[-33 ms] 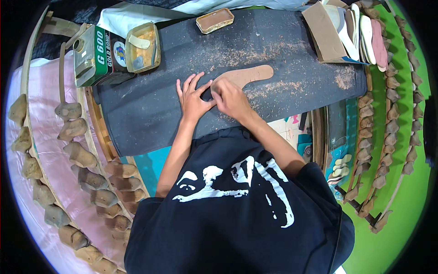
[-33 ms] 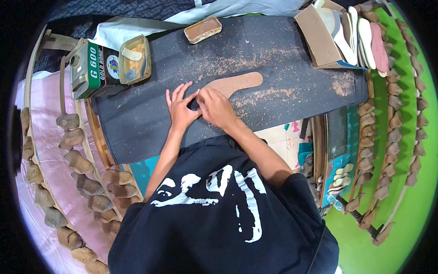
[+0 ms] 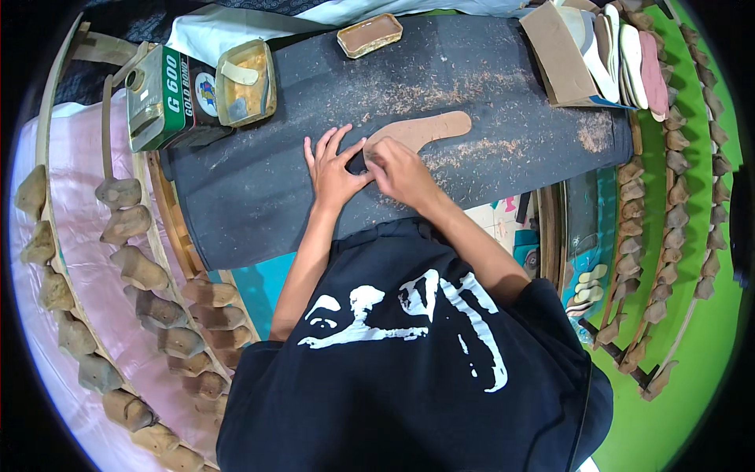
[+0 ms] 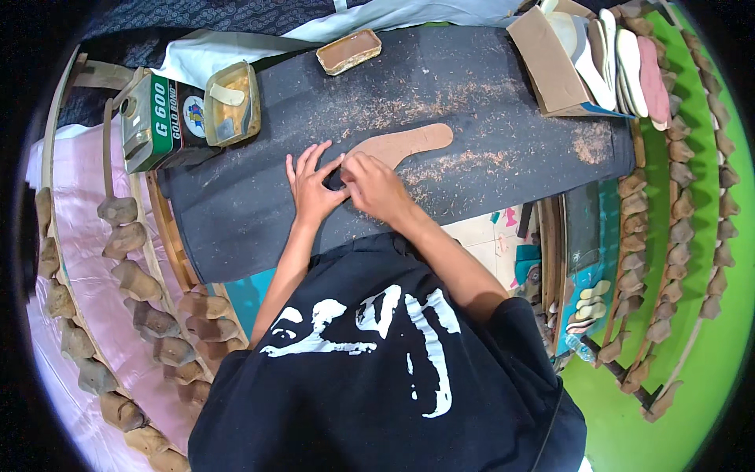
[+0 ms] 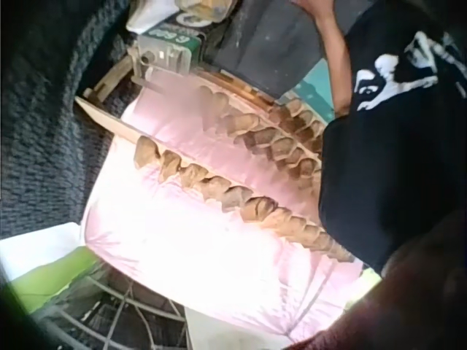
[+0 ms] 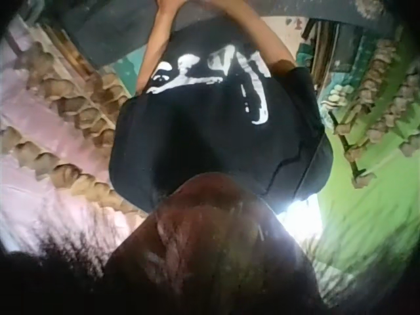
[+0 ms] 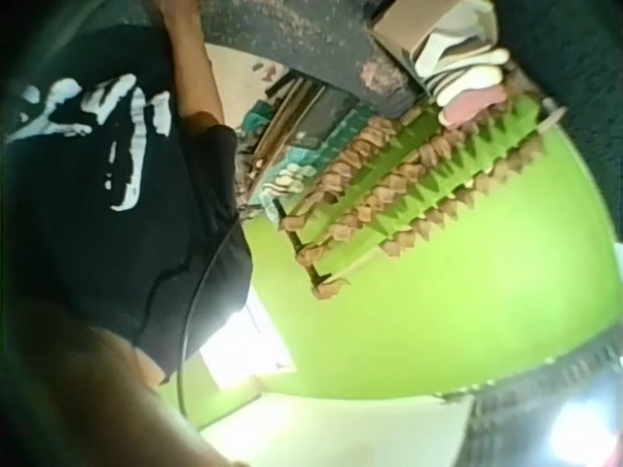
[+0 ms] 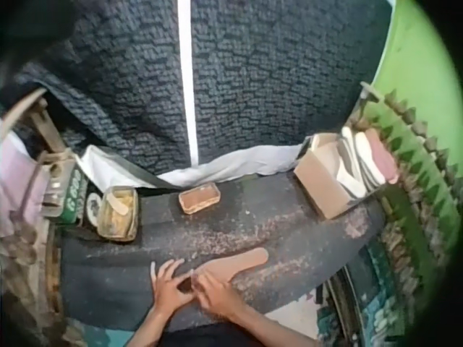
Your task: The person retrieves shoe insoles from a basket and a box, places them onto a workbench, and applies glue across the surface of the insoles using a brush.
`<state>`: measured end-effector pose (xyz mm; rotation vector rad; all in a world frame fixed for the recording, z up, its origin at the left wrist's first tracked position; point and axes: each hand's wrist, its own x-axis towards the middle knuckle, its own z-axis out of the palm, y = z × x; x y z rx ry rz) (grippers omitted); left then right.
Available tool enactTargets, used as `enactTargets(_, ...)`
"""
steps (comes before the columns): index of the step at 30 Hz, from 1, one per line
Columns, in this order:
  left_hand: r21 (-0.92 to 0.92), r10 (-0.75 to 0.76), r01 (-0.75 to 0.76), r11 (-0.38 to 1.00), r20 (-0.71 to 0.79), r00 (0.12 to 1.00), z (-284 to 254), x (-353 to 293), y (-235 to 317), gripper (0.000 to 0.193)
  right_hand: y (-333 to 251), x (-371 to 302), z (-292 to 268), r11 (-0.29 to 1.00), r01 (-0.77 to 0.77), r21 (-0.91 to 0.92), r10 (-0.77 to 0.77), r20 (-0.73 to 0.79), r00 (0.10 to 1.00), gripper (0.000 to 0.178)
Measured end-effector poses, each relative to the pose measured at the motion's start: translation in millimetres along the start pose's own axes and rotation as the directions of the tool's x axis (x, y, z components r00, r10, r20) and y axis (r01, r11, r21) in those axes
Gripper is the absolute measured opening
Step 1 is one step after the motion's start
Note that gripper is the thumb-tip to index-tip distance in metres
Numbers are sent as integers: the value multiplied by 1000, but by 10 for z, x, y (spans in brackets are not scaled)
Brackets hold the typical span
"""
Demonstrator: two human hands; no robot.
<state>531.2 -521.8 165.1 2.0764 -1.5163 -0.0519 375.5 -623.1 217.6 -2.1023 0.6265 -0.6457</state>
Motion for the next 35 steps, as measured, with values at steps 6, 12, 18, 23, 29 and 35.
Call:
enactTargets(6, -58, -28, 29, 998, 25, 999, -118, 7, 75, 70, 631, -153, -797, 970, -220, -99, 165, -397, 903, 23)
enactTargets(12, -69, -28, 31, 997, 44, 999, -97, 44, 90, 71, 400, -117, -425, 967, -115, -227, 24, -367, 930, 17)
enactTargets(18, -28, -16, 17, 999, 39, 999, -61, 1, 37, 73, 178, -215, -233, 992, -108, 70, 111, -51, 992, 19)
enactTargets(23, -22, -30, 31, 999, 37, 999, -130, 32, 101, 74, 801, -281, -1108, 947, -320, -33, 252, -545, 800, 22)
enactTargets(29, -38, -18, 19, 999, 36, 999, -98, 19, 82, 74, 492, -108, -789, 901, -190, -390, 8, -424, 906, 22)
enactTargets(35, -18, -2, 3, 1000, 72, 997, -68, -16, -23, 62, 48, -76, 63, 973, 194, -122, -176, 146, 973, 37)
